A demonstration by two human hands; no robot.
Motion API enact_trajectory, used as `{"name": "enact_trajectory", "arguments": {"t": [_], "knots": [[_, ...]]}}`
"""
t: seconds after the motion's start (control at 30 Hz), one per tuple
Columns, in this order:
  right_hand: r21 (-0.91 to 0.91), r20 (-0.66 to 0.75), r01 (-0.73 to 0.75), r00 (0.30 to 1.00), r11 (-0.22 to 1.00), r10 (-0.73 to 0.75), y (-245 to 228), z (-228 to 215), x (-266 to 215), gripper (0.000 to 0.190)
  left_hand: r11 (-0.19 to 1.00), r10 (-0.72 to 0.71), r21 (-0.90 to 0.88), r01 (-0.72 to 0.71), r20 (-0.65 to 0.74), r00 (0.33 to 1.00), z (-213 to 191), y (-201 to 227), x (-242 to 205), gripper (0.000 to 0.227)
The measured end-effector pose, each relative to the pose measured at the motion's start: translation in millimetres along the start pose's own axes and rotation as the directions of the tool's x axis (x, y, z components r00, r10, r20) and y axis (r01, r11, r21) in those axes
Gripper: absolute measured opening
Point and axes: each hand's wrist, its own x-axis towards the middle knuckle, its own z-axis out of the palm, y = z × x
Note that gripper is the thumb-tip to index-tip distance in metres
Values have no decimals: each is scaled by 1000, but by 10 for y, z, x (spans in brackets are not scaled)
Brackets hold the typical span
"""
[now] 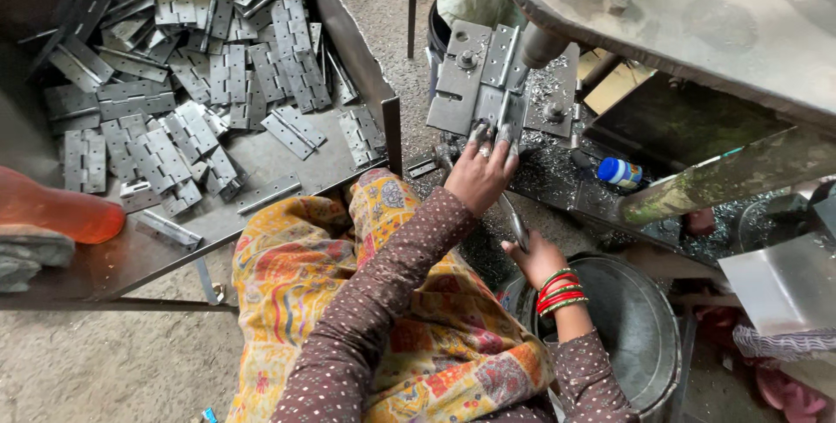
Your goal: The person sits on the floor and repeatedly picks up metal hinge pieces from a tray, places them under a drill press, and operates the machine to drill holes. The processed pieces are returned to the tray after each cycle.
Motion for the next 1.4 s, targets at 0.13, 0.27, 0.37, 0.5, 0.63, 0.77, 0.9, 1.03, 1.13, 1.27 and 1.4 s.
{"name": "enact_trajectory", "arguments": {"t": [0.13,0.27,0.37,0.5,0.63,0.77,0.9,1.03,1.13,1.27,1.4], "knots": [[-28,2,-17,1000,999,17,-58,-92,-33,60,973,-228,51,227,16,974,233,32,11,37],[-52,36,-78,996,996,80,-159,-102,-47,59,933,-347,12,360,308,886,285,-74,33,29],[10,-34,21,999,1000,-21,-117,-120,-71,53,932,-346,-21,362,253,904,293,-122,102,29],[40,7,-46,999,998,46,33,66,-10,46,930,-350,-29,365,225,909,243,-132,129,27],[37,-114,-122,986,992,125,167,756,39,39,941,-335,-1,338,127,934,201,-144,89,25],[-32,-324,-89,943,995,74,333,1194,146,37,937,-325,-63,343,196,925,190,-158,65,25],[-2,-133,-86,988,996,85,379,920,183,47,940,-326,-49,338,167,930,241,-139,23,25],[-146,-42,-72,997,987,67,302,280,100,62,935,-348,-21,353,126,929,466,-162,126,23],[-128,-47,-57,998,990,51,268,200,-59,62,933,-360,32,359,137,923,675,-128,212,25],[60,-75,-30,997,998,35,244,637,32,50,932,-359,51,358,256,898,786,-212,361,24],[-5,-278,-31,960,1000,28,360,1111,184,42,926,-368,26,377,285,885,751,-214,286,29]]}}
